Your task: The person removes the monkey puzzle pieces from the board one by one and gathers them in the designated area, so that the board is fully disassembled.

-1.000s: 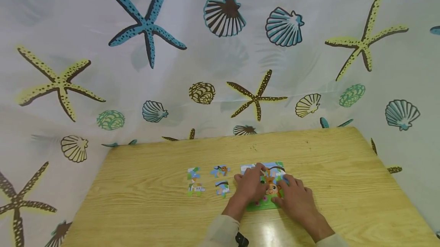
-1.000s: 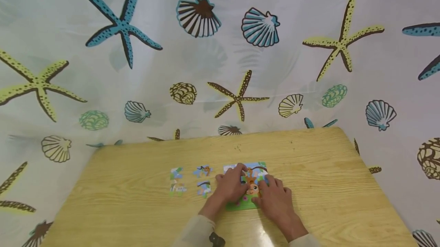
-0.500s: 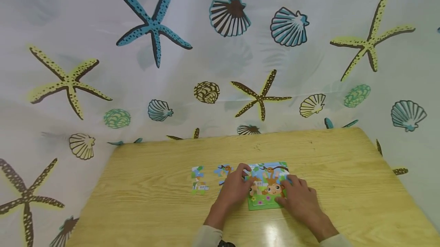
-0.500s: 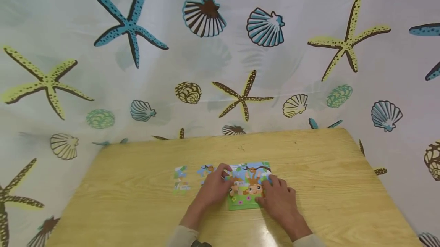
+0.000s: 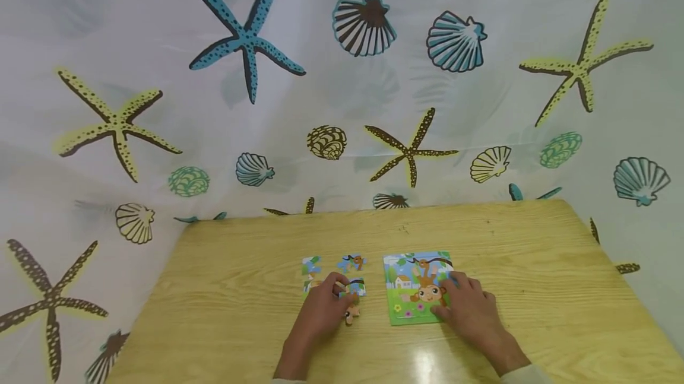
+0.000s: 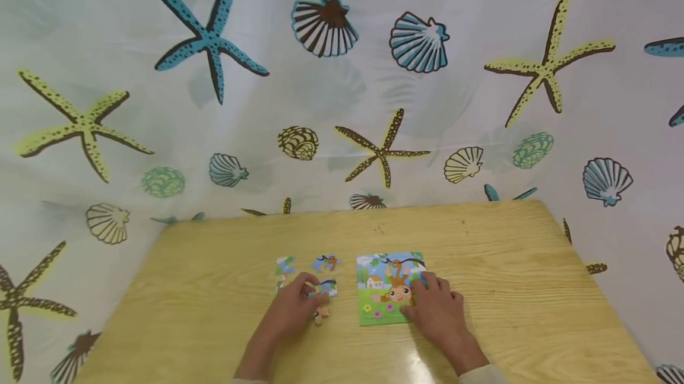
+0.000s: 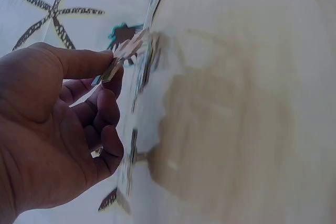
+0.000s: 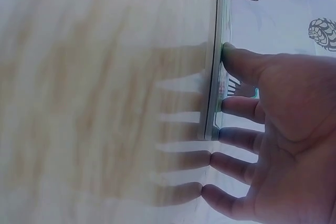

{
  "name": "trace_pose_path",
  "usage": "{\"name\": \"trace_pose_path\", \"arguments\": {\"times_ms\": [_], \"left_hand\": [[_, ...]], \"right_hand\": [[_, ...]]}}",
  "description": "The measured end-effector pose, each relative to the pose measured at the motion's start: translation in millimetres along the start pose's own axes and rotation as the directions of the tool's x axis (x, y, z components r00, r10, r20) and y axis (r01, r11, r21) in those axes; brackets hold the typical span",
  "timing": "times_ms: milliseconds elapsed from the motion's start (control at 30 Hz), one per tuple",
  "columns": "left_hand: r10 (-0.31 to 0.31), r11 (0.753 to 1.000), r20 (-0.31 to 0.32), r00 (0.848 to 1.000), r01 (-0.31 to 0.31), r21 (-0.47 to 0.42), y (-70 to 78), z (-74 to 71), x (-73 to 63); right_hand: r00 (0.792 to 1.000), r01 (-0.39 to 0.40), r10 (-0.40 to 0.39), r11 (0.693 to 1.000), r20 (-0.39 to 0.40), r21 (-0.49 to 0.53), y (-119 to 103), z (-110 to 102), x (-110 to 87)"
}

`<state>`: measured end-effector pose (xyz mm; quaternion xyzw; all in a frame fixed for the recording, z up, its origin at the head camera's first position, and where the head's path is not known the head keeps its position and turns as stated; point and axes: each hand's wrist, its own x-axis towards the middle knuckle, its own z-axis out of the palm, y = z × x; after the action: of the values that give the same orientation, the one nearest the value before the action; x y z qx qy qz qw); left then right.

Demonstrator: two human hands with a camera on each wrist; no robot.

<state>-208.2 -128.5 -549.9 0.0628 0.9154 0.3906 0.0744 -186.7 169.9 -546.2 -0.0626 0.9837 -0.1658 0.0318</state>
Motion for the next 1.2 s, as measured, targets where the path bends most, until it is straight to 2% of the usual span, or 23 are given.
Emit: {"name": "trace_pose_path", "arguments": {"times_ms": [167, 267, 400, 567, 733, 833, 967, 1067, 1200], "left_hand": [[-0.034, 0.999, 0.006, 0.999, 0.034, 0.017, -10.9, -10.4, -12.8], [-0.022, 0.998, -0.008, 1.0, 0.023, 0.057, -14.3, -13.9, -17.1], [0.006, 0.993, -0.035, 0.999, -0.002, 0.115, -14.7, -16.1, -20.3], [0.017, 0.987, -0.077, 0.997, -0.005, 0.162, -10.0, -15.9, -21.7], [0.049, 0.99, -0.084, 0.995, -0.037, 0.14, 0.9, -9.2, -13.8], [0.1, 0.988, -0.045, 0.994, -0.094, 0.124, 11.5, -0.7, -7.4], [0.136, 0.982, 0.01, 0.991, -0.136, 0.13, 27.4, 12.5, -2.6], [0.166, 0.971, 0.041, 0.985, -0.17, 0.168, 38.0, 21.4, -2.0], [0.217, 0.938, 0.073, 0.973, -0.228, 0.259, 48.2, 32.7, -0.5]], "right_hand": [[1.0, -0.01, 0.01, 1.0, 0.004, -0.003, 4, -2, 0.7], [1.0, -0.016, 0.016, 1.0, 0.0, 0.003, 6, -3, 0.2], [1.0, -0.016, 0.016, 1.0, -0.005, 0.016, 6, -4, -0.8], [1.0, -0.012, 0.012, 1.0, -0.012, 0.018, 6, -5, -1.6], [1.0, -0.005, 0.005, 1.0, -0.024, 0.017, 5, -5, -3.2], [1.0, -0.008, 0.009, 1.0, -0.022, 0.027, 5, -5, -3.1], [1.0, -0.01, 0.011, 0.999, -0.011, 0.048, 3, -3, -1.2], [1.0, -0.011, 0.012, 0.999, -0.005, 0.051, 2, 0, 0.7], [1.0, -0.013, 0.014, 0.999, -0.007, 0.043, 1, 0, 1.2]]}}
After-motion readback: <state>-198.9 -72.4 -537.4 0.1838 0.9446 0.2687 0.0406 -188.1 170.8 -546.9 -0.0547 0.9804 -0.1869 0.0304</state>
